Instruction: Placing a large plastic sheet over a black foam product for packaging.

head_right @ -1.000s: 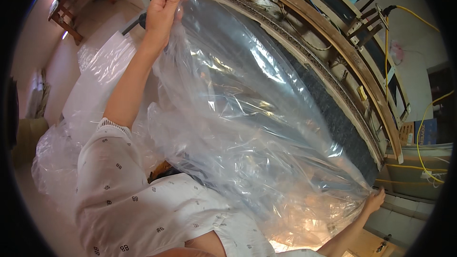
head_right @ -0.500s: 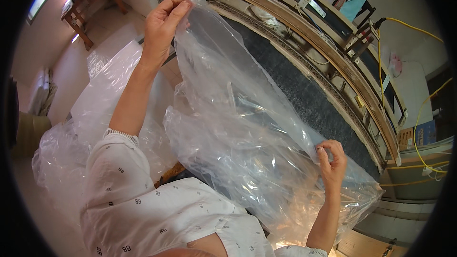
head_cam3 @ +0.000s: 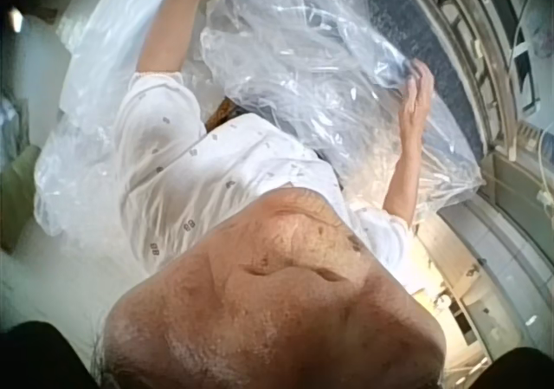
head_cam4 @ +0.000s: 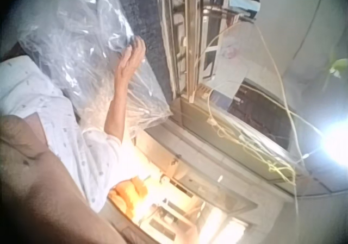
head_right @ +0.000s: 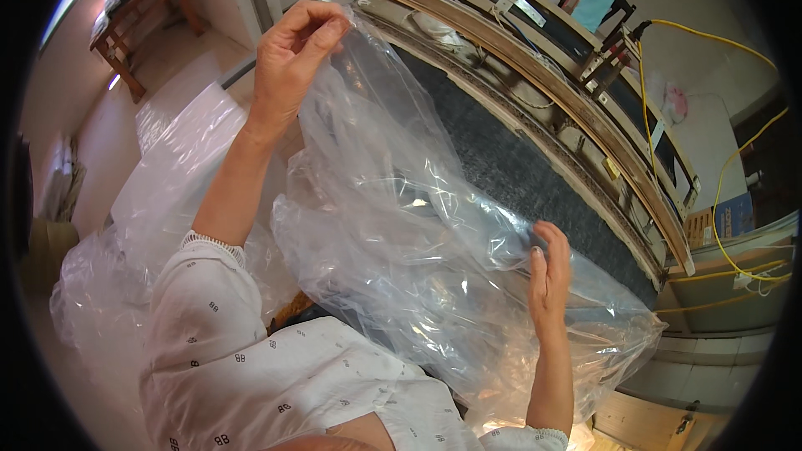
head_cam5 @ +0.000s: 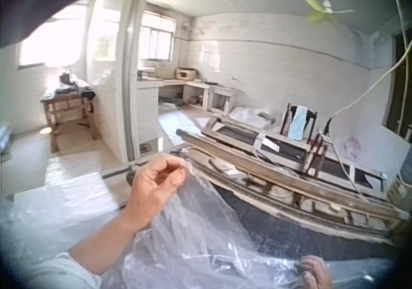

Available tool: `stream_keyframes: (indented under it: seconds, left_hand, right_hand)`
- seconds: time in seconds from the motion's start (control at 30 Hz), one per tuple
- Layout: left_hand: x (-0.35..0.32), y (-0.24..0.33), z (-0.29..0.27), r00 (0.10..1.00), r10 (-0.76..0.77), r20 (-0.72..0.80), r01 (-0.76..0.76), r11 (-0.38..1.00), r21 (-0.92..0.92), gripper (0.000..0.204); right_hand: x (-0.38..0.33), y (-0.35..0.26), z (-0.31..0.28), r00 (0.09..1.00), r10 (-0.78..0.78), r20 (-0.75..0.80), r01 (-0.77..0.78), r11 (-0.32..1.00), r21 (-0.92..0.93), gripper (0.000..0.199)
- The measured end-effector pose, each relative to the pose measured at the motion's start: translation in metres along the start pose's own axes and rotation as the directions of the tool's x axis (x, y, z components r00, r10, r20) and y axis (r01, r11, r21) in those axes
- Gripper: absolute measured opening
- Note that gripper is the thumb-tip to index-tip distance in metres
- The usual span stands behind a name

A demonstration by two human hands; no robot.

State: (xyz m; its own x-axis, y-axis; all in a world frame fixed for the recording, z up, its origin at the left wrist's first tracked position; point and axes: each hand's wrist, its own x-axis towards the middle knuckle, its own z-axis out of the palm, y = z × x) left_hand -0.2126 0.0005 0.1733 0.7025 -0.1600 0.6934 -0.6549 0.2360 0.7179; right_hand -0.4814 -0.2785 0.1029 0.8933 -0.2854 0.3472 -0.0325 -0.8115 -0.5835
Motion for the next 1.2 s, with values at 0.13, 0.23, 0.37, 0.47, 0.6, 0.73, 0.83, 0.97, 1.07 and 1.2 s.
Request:
stream_keyframes:
  seconds: [0.13, 0.23, 0.37, 0.47, 0.6, 0.73, 0.83, 0.97, 1.07, 1.2]
  left_hand:
    - [0.005, -0.002, 0.004, 0.999, 0.023, 0.049, -0.029, 0.992, 0.125, 0.011]
    - [0.010, -0.006, 0.008, 1.000, 0.015, -0.016, -0.013, 0.991, 0.136, 0.010]
    - [0.023, -0.015, 0.027, 1.000, 0.004, -0.027, -0.005, 1.000, -0.023, 0.011]
    - [0.029, -0.038, 0.045, 0.975, -0.221, -0.022, 0.217, 0.969, -0.119, 0.013]
    - [0.018, -0.164, 0.086, 0.988, -0.129, -0.083, 0.135, 0.988, 0.070, 0.015]
    - [-0.007, -0.203, 0.131, 0.943, -0.331, -0.032, 0.332, 0.932, 0.142, 0.022]
    - [-0.010, -0.188, 0.140, 0.890, -0.456, 0.006, 0.449, 0.879, 0.159, 0.021]
    - [-0.010, -0.194, 0.149, 0.905, -0.415, -0.099, 0.425, 0.895, 0.134, 0.019]
    - [-0.005, -0.196, 0.154, 0.908, -0.397, -0.135, 0.418, 0.882, 0.218, 0.018]
    - [0.000, -0.201, 0.161, 0.892, -0.422, -0.163, 0.448, 0.872, 0.198, 0.016]
  right_hand:
    - [0.014, -0.049, 0.026, 0.996, -0.080, 0.039, 0.072, 0.983, 0.171, 0.030]
    - [0.017, -0.040, 0.040, 0.980, -0.190, 0.055, 0.189, 0.982, 0.015, 0.021]
    - [0.031, -0.035, 0.033, 0.984, 0.137, -0.114, -0.058, 0.849, 0.525, 0.010]
    - [0.060, -0.042, 0.013, 0.871, 0.477, -0.120, -0.232, 0.614, 0.754, 0.014]
    - [0.096, 0.028, 0.005, 0.936, 0.139, -0.324, -0.046, 0.959, 0.279, 0.017]
    - [0.086, 0.101, 0.026, 0.909, 0.271, -0.316, -0.121, 0.899, 0.422, 0.013]
    - [0.086, 0.107, 0.039, 0.817, 0.324, -0.477, -0.081, 0.884, 0.461, 0.014]
    - [0.094, 0.114, 0.039, 0.769, 0.366, -0.524, -0.169, 0.907, 0.385, 0.016]
    - [0.101, 0.116, 0.039, 0.752, 0.360, -0.552, -0.187, 0.919, 0.346, 0.017]
    - [0.106, 0.122, 0.038, 0.731, 0.375, -0.570, -0.211, 0.919, 0.334, 0.016]
